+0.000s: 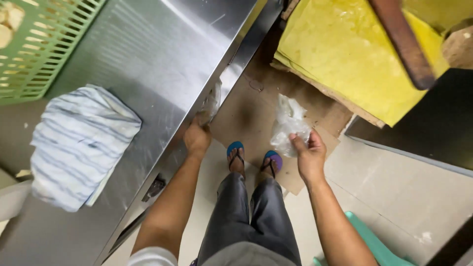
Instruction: Frying bird nest pieces in a deep fryer, draining oil, and transferring the finished product into a storage bin.
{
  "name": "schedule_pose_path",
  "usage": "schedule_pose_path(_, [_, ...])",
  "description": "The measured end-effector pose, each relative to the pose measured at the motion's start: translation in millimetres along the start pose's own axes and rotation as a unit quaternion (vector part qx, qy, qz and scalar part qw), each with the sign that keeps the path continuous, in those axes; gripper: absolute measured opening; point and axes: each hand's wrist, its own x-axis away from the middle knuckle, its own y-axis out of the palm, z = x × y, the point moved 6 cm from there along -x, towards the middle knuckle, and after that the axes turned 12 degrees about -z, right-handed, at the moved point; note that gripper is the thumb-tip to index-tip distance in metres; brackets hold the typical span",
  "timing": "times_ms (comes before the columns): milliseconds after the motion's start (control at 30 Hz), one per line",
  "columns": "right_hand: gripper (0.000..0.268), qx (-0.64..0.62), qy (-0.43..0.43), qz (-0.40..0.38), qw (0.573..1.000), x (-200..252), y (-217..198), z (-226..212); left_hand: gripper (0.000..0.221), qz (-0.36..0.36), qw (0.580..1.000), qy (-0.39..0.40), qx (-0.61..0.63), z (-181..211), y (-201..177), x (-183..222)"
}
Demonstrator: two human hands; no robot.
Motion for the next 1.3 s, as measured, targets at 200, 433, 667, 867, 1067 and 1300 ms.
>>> schedule_pose_path(200, [0.035,-0.037,-0.018,-0.039,0.998,-14.4,62.2,4.4,0.069,-0.015,0.998,0.02,-0.065,-15.5,17.6,-129.6])
schedule_pose_path(433, [0.036,-0.086,0.013,-0.059,0.994,-33.0,97.0,39.1,0.041,-0.031,0.982,0.184,0.003,-67.1,63.2,-182.9])
schedule_pose_path(667, [0.036,-0.147,0.118,-0.128,0.974,-46.8,166.3,87.4,0.059,-0.051,0.994,0.068,-0.069,-69.1,21.5,-67.6])
schedule_pose_path(867, [0.043,-0.16,0.085,-0.144,0.973,-49.1,195.7,85.0,0.021,0.325,0.726,0.291,-0.532,-133.2,54.4,-120.7])
schedule_pose_path(1067, [0.039,-0.183,0.101,-0.113,0.971,-43.8,185.8,88.7,0.016,0.309,0.886,0.295,-0.182,-154.3,59.0,-149.0])
schedule_pose_path(1300, [0.04,-0.229,0.133,-0.127,0.956,-29.8,205.4,56.8,0.01,0.24,0.91,0.231,0.246,-195.7,48.9,-134.1])
